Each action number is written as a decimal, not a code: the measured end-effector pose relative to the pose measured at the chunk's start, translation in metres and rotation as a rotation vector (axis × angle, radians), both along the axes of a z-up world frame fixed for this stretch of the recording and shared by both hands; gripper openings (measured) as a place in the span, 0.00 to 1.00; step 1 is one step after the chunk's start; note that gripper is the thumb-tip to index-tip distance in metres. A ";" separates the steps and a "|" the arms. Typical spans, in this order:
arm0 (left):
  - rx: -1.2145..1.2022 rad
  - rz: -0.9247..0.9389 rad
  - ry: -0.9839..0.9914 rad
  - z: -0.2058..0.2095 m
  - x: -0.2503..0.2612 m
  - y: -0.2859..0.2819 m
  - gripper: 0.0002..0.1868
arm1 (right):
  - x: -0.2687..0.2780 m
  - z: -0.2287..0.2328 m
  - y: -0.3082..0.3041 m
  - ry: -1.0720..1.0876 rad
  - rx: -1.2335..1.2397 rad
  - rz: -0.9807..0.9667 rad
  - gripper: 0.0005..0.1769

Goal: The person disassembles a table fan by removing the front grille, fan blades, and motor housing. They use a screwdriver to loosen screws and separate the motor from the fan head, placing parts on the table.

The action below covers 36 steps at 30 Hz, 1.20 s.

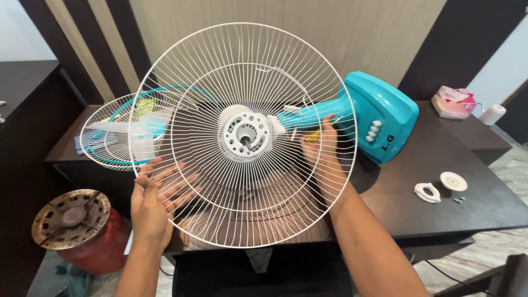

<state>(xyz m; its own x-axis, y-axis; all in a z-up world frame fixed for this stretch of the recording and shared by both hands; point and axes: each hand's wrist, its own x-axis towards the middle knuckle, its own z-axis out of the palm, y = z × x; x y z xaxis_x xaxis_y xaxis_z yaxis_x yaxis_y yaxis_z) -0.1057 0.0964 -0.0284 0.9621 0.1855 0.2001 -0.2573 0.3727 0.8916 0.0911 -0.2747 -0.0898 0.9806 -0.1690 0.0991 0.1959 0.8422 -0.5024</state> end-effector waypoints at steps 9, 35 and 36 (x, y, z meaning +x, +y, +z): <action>-0.002 0.023 -0.001 -0.004 0.002 0.001 0.37 | -0.022 0.024 0.016 -0.126 -0.016 0.024 0.23; -0.130 0.103 -0.042 -0.004 -0.045 0.004 0.34 | 0.022 -0.009 -0.020 -0.034 -0.062 -0.070 0.35; -0.136 0.125 -0.038 -0.001 -0.046 0.007 0.34 | 0.018 -0.006 -0.018 -0.039 -0.058 -0.070 0.35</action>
